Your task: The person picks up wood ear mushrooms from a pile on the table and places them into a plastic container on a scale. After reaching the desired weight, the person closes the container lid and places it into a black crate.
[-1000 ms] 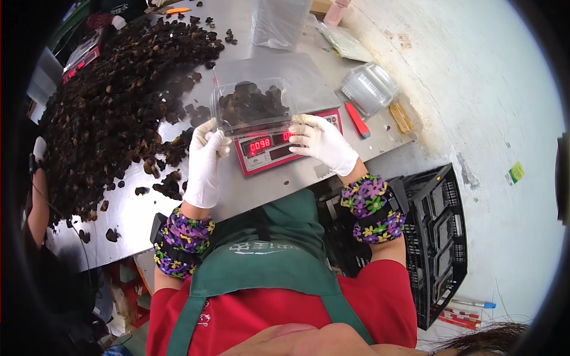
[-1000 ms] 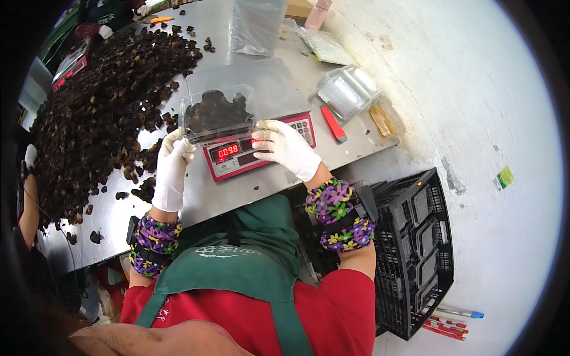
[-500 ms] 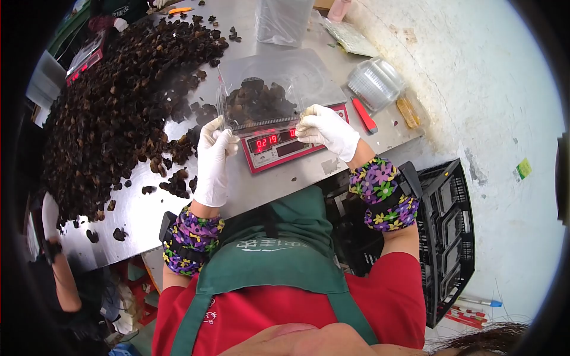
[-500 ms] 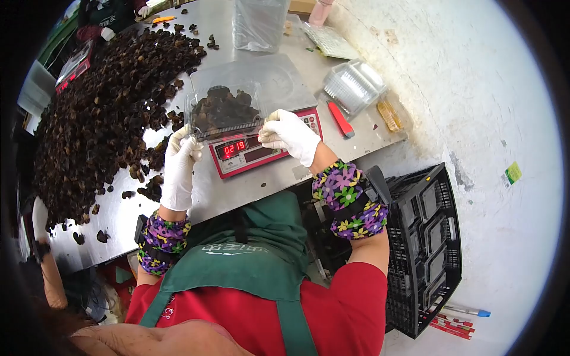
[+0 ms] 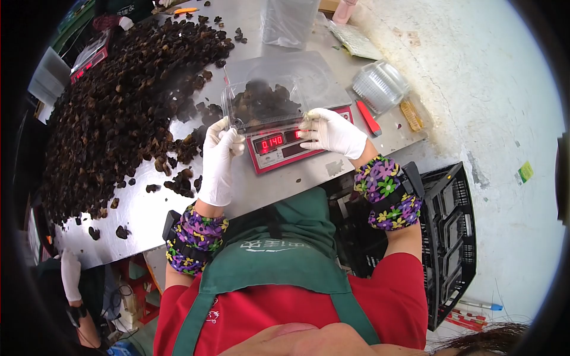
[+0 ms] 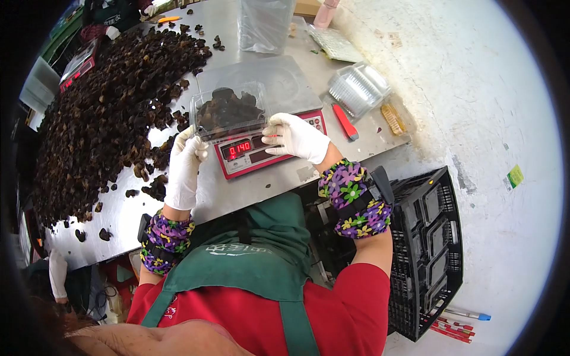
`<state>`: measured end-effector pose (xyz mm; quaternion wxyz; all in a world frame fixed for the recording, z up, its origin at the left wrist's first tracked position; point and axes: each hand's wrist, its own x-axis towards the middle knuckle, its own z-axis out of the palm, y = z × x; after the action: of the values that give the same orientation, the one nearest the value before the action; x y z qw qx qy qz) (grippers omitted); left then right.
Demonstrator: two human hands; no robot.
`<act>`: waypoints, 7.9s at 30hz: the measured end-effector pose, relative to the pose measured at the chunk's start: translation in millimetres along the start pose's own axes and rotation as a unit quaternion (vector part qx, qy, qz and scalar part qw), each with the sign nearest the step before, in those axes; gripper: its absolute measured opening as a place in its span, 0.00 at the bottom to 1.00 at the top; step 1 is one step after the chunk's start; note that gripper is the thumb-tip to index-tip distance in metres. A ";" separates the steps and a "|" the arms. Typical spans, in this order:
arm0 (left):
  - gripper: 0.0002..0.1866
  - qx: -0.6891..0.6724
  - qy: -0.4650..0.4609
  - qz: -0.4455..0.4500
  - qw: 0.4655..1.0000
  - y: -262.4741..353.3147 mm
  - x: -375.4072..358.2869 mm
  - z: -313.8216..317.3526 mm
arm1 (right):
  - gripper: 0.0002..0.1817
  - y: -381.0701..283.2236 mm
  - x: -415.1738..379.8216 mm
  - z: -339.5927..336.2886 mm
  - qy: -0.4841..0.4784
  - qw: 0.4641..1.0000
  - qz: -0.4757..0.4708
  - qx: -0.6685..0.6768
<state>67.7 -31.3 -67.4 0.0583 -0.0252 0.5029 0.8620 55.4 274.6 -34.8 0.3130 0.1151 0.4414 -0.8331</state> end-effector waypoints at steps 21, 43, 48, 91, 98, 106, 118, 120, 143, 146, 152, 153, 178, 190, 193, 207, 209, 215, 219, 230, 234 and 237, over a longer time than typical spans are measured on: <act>0.21 0.022 0.013 -0.006 1.000 -1.5 -5.0 3.0 | 0.11 4.6 -8.7 42.1 0.181 0.908 -0.134 -0.352; 0.13 0.005 -0.078 -0.075 0.994 -29.6 -69.8 51.5 | 0.35 103.0 -9.2 91.7 0.119 0.915 -0.378 0.081; 0.13 0.307 -0.162 0.097 0.933 6.9 -82.7 11.9 | 0.36 95.2 -62.5 65.3 0.222 0.860 -0.459 0.034; 0.14 0.634 0.402 0.248 0.612 -18.2 -113.3 -151.9 | 0.25 -162.0 -24.2 -212.0 0.423 0.431 -0.018 -0.797; 0.14 0.637 0.365 0.250 0.631 -15.1 -114.9 -155.0 | 0.31 -182.8 -62.1 -251.0 0.594 0.442 -0.339 -0.581; 0.16 0.616 0.147 0.293 0.716 35.6 -21.8 -156.2 | 0.08 -36.3 -42.3 38.8 0.339 0.451 -0.459 -0.686; 0.13 0.593 0.056 0.258 0.761 38.6 -15.7 -155.8 | 0.20 102.6 -30.9 114.3 0.145 0.484 -0.520 -0.689; 0.16 0.592 0.062 0.225 0.771 34.4 -39.8 -155.2 | 0.27 129.7 -13.8 127.2 0.044 0.578 -0.492 -0.650; 0.19 0.682 0.013 0.258 0.684 7.1 -55.9 -166.9 | 0.25 201.4 75.9 117.4 0.027 0.618 -0.432 -0.656; 0.13 0.648 0.052 0.266 0.712 8.5 -53.6 -167.4 | 0.22 180.2 58.7 130.4 -0.007 0.596 -0.486 -0.639; 0.10 0.555 0.075 0.346 0.753 44.8 -40.6 -102.7 | 0.21 85.0 5.3 108.5 0.231 0.425 -0.534 -0.693; 0.11 0.558 0.071 0.365 0.742 56.3 -34.3 -77.8 | 0.22 74.9 5.8 97.3 0.251 0.420 -0.503 -0.713; 0.10 0.802 0.109 0.222 0.544 53.0 -22.9 -180.6 | 0.15 169.5 30.1 105.4 -0.038 0.646 -0.456 -0.611; 0.10 0.711 -0.010 0.294 0.639 33.5 16.4 -157.9 | 0.15 203.5 55.7 104.1 -0.020 0.656 -0.424 -0.624; 0.10 0.685 -0.033 0.230 0.691 24.8 18.1 -162.8 | 0.15 204.2 55.3 105.6 -0.011 0.654 -0.421 -0.628; 0.09 0.616 0.053 0.192 0.762 33.5 15.5 -145.6 | 0.14 205.6 56.7 103.6 -0.008 0.646 -0.431 -0.630; 0.09 0.550 0.093 0.175 0.811 44.0 6.9 -142.4 | 0.15 206.6 55.9 102.7 -0.008 0.645 -0.433 -0.630; 0.10 0.386 0.063 -0.025 0.920 99.4 -86.4 -160.3 | 0.14 204.5 57.0 102.8 -0.021 0.647 -0.439 -0.623; 0.11 0.688 0.093 -0.087 0.715 117.8 -181.2 -207.2 | 0.12 200.3 55.8 105.2 -0.029 0.665 -0.417 -0.619; 0.11 0.657 0.133 0.167 0.723 52.4 -111.9 -166.2 | 0.11 188.5 78.8 119.1 0.005 0.697 -0.400 -0.595; 0.27 0.706 0.060 0.204 0.675 32.9 -54.6 -139.4 | 0.11 193.1 78.0 118.4 0.013 0.680 -0.416 -0.603; 0.26 0.689 0.036 0.233 0.685 14.7 -34.8 -151.5 | 0.11 192.1 79.2 122.2 0.014 0.670 -0.422 -0.611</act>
<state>98.0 -173.0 -125.8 -0.1620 0.1088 0.9466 0.2565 123.9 63.1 -127.9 -0.0775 -0.2888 0.8576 -0.4184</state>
